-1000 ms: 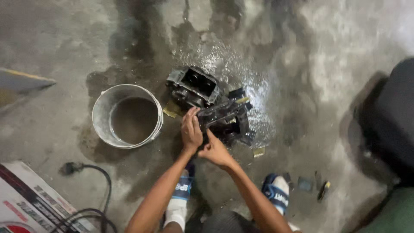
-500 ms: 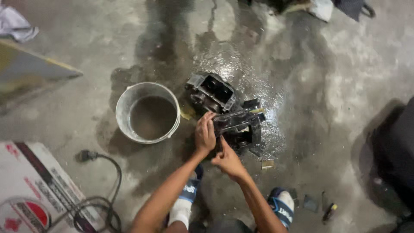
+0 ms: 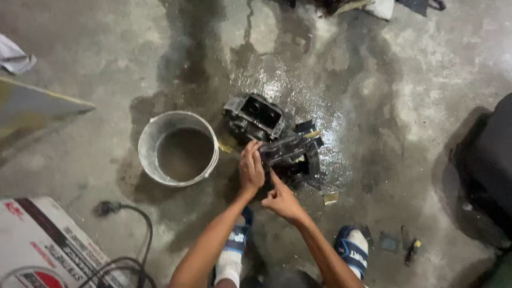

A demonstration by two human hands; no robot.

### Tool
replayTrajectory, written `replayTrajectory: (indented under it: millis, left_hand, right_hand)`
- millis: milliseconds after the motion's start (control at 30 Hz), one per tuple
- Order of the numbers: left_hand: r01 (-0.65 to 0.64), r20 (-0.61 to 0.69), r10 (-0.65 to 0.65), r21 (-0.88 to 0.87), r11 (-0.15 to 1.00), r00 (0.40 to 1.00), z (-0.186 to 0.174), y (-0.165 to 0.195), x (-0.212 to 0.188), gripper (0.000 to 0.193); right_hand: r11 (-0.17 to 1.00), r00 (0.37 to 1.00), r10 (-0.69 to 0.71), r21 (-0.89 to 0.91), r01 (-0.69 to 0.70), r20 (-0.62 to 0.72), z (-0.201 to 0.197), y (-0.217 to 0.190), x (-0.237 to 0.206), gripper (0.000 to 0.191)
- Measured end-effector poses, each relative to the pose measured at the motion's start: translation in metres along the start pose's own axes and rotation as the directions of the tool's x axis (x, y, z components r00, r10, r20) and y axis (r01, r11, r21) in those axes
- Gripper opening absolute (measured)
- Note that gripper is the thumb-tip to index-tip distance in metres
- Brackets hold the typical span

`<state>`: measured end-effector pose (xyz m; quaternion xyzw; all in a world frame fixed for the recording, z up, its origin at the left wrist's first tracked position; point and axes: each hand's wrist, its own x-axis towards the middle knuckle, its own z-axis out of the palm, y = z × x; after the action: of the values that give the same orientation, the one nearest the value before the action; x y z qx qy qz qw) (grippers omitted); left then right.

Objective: The person sits on the wet concrete floor and scrubs a disassembled engine crankcase cover with a yellow sponge, repeatedly dipping the sponge into a bucket of water and wiping the metal part, turning it to reach different surfaces. Small gasket pieces and a screwdriver lie nearby on the floor.

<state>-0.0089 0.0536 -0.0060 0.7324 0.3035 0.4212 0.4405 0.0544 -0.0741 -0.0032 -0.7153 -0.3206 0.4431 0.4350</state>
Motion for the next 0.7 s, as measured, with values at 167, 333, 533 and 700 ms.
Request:
replayTrajectory:
  millis: [167,333,533,700]
  left_hand:
    - [0.04,0.018,-0.04,0.019,0.999,0.999,-0.001,0.0,-0.003,0.034]
    - [0.112,0.023,-0.112,-0.002,0.994,0.993,-0.002,0.003,0.0,0.035]
    - [-0.001,0.007,0.001,0.007,1.0,1.0,-0.003,0.002,0.001,0.034]
    - [0.068,0.009,-0.068,-0.046,0.997,0.998,-0.005,0.003,0.002,0.035]
  right_hand:
    - [0.992,0.997,0.071,0.097,-0.075,0.04,-0.002,-0.003,-0.003,0.084]
    - [0.953,0.988,-0.144,-0.276,0.124,-0.052,-0.004,-0.009,-0.001,0.092]
    - [0.989,0.996,0.084,-0.122,-0.087,-0.027,-0.009,-0.011,0.002,0.104]
    - [0.978,0.992,-0.128,-0.171,0.124,-0.015,-0.009,-0.008,0.004,0.068]
